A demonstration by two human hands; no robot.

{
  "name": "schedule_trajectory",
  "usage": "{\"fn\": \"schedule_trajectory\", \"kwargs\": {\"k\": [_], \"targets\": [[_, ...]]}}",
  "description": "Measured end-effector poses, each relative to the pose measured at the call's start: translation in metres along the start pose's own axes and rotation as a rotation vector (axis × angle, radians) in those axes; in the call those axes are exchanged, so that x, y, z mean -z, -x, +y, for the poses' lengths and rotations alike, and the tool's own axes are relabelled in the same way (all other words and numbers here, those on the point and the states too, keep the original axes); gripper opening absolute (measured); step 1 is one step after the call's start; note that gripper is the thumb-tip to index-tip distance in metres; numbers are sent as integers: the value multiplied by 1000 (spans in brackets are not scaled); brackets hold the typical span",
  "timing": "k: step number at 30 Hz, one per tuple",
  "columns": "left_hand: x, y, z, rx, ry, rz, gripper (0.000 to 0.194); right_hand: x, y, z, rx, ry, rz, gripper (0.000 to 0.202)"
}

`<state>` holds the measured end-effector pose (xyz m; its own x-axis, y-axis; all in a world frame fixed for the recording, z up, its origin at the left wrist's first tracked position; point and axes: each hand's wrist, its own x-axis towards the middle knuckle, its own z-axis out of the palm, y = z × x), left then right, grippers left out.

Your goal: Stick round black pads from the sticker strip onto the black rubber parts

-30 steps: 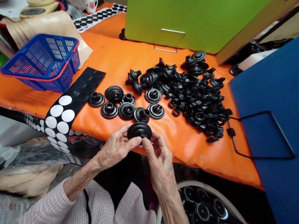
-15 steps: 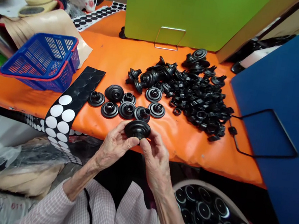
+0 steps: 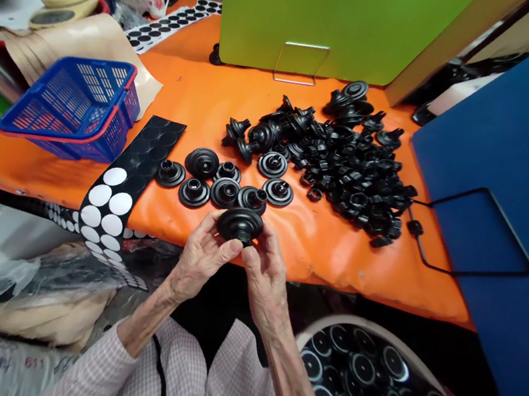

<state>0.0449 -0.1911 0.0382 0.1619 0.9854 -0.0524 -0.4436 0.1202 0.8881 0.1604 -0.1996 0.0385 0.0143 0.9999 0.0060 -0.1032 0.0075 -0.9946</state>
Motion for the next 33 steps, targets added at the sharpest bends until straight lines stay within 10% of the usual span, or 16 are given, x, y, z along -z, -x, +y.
{"fn": "schedule_trajectory", "kwargs": {"k": [15, 24, 33], "targets": [[6, 2, -2, 74, 17, 113, 29, -2, -3, 7, -69, 56, -81, 31], [6, -1, 2, 211, 126, 142, 33, -2, 6, 6, 271, 602, 76, 39], [8, 2, 6, 147, 93, 31, 38, 2, 5, -2, -60, 276, 38, 44]]}}
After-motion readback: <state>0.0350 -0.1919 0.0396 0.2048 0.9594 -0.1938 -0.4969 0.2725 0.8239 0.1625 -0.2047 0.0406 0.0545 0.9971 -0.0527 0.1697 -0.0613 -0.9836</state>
